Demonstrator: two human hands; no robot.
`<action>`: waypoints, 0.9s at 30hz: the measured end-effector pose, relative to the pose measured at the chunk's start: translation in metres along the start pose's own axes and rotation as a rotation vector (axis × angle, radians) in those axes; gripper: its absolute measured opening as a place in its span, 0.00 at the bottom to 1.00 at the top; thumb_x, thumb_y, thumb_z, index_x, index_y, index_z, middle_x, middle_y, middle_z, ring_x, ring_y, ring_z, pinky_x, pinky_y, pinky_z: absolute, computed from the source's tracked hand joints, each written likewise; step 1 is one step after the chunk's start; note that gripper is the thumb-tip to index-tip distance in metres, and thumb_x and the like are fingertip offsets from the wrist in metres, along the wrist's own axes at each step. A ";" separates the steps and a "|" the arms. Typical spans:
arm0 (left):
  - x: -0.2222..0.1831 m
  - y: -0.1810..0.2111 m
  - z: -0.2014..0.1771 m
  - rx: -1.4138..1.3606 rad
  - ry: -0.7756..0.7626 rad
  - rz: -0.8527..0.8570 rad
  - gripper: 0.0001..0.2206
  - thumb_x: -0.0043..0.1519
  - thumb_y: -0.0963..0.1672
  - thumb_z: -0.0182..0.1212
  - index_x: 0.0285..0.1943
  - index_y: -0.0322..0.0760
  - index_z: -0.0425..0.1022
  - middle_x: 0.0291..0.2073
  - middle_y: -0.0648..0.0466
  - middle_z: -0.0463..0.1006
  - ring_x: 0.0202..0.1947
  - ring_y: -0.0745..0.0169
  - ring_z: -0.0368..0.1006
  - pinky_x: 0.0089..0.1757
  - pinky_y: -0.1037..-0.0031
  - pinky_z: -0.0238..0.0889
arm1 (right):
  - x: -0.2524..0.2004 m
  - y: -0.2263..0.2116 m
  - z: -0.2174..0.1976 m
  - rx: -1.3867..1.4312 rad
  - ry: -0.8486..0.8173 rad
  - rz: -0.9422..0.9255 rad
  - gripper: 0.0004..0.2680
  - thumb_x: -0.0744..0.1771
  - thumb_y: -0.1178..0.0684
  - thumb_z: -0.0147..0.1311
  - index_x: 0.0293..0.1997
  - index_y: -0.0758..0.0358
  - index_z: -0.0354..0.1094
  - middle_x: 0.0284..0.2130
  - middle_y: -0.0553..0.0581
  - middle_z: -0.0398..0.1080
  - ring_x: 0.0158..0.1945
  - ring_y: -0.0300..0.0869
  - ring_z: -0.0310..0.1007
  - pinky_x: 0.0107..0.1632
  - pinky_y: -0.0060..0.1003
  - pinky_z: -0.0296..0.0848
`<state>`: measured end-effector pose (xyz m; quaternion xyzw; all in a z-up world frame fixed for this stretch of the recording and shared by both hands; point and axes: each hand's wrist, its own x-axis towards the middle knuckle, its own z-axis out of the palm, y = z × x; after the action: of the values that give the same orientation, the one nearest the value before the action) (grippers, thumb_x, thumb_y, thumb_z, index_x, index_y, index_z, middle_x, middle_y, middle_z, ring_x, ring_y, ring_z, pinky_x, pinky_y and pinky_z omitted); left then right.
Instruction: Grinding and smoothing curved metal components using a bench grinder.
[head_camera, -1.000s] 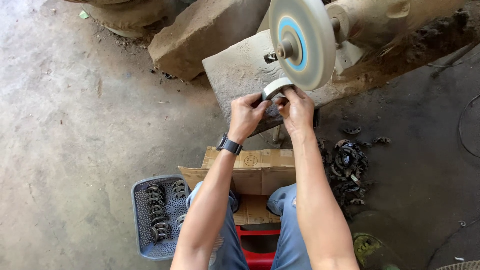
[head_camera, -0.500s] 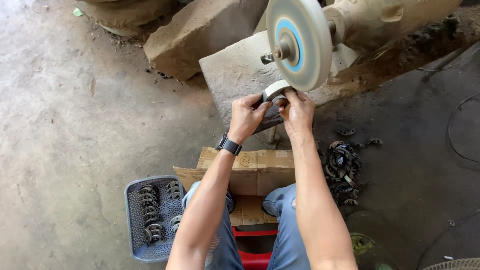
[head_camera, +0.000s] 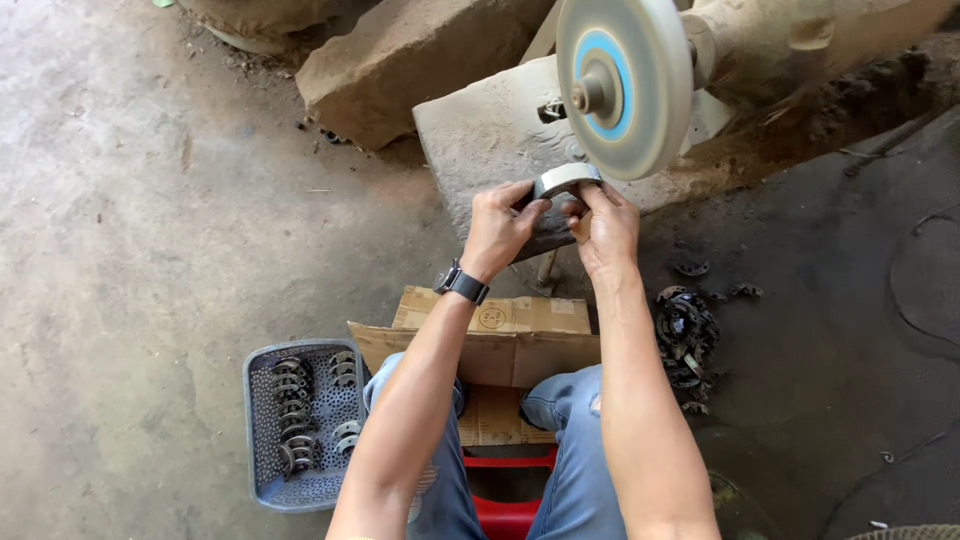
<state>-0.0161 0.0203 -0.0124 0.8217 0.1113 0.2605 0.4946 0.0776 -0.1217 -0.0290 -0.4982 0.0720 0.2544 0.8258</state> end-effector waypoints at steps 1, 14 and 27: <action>0.001 0.003 0.005 -0.005 -0.002 0.002 0.09 0.58 0.40 0.69 0.44 0.29 0.81 0.32 0.41 0.81 0.29 0.54 0.77 0.33 0.67 0.69 | 0.000 -0.001 -0.006 -0.002 0.003 -0.004 0.08 0.69 0.58 0.54 0.52 0.69 0.72 0.38 0.58 0.77 0.29 0.38 0.74 0.26 0.27 0.69; 0.004 0.014 0.016 -0.071 0.013 -0.008 0.08 0.58 0.40 0.67 0.44 0.28 0.80 0.29 0.40 0.79 0.27 0.52 0.76 0.33 0.67 0.68 | 0.004 -0.003 -0.009 -0.001 0.072 -0.137 0.07 0.69 0.59 0.55 0.50 0.71 0.72 0.37 0.59 0.77 0.28 0.37 0.72 0.25 0.29 0.66; -0.091 0.064 -0.078 -0.368 0.053 -0.269 0.13 0.64 0.38 0.62 0.57 0.29 0.76 0.32 0.54 0.81 0.30 0.73 0.76 0.34 0.75 0.75 | -0.089 0.005 0.035 -0.026 -0.389 0.081 0.08 0.68 0.56 0.56 0.49 0.67 0.71 0.36 0.57 0.77 0.28 0.38 0.74 0.28 0.31 0.71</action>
<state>-0.1392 0.0083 0.0443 0.6883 0.1833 0.2295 0.6633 -0.0058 -0.1206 0.0173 -0.4471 -0.0722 0.3798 0.8067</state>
